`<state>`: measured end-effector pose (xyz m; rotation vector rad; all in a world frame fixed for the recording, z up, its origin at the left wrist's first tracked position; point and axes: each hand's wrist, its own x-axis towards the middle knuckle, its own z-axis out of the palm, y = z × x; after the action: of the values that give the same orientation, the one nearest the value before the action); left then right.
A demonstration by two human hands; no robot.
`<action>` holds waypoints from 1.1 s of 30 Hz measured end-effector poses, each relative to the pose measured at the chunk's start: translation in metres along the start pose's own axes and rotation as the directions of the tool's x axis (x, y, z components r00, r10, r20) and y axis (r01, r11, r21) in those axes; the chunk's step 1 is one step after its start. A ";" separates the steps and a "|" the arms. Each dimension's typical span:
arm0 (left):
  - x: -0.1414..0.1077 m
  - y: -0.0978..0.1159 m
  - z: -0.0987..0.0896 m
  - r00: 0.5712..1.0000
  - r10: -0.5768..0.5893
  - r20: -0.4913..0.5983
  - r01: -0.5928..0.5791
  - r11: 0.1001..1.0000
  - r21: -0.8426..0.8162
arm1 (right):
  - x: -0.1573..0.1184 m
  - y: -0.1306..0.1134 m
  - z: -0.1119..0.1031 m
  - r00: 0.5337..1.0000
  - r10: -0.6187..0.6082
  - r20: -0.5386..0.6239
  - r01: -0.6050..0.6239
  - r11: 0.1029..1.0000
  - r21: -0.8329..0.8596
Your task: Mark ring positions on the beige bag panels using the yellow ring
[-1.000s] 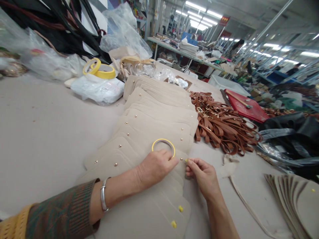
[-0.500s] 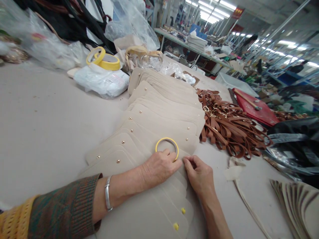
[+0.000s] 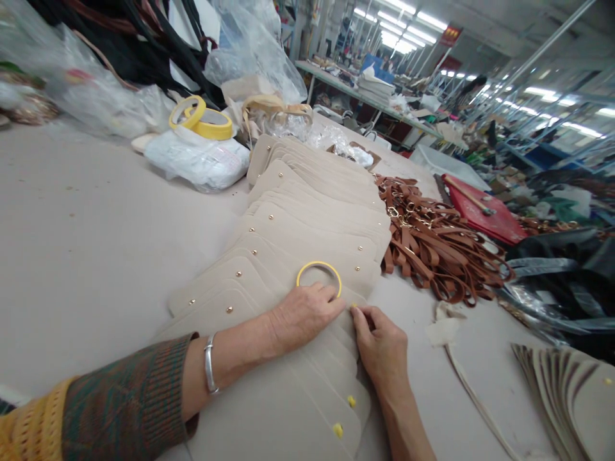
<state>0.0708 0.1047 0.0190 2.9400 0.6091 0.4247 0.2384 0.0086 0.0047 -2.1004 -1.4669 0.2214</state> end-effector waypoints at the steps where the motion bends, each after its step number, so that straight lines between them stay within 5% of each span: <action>1: 0.001 -0.004 -0.002 1.000 -0.025 -0.010 0.025 1.000 0.005 | 0.002 -0.001 0.002 1.000 0.002 -0.011 -0.002 1.000 -0.023; 6: 0.009 -0.021 -0.009 0.981 -0.192 -0.006 0.192 0.979 0.068 | 0.012 -0.001 0.003 1.000 0.008 0.029 -0.008 1.000 -0.008; 15: 0.006 -0.022 -0.010 0.987 -0.156 -0.033 0.157 0.987 0.030 | -0.003 -0.008 -0.021 0.912 -0.042 0.407 0.019 0.998 0.062; 17: 0.003 -0.020 -0.010 0.993 -0.093 -0.078 0.089 0.995 -0.051 | -0.005 -0.009 -0.023 0.937 -0.048 0.346 0.006 0.992 0.122; 21: -0.003 -0.010 -0.013 0.979 0.022 -0.201 -0.072 0.967 -0.245 | -0.005 -0.016 -0.024 0.994 -0.106 0.001 0.101 0.953 0.285; 26: -0.005 0.005 -0.016 0.976 0.018 -0.218 -0.087 0.946 -0.311 | -0.002 -0.027 -0.025 0.931 -0.351 -0.099 0.365 0.894 0.259; 33: -0.008 0.007 -0.014 0.986 0.040 -0.159 -0.083 0.959 -0.271 | -0.006 -0.029 -0.020 0.864 -0.480 -0.150 0.494 0.866 0.078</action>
<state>0.0629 0.0957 0.0315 2.6812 0.4330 0.6864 0.2214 0.0034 0.0354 -1.5549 -1.8036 -0.0245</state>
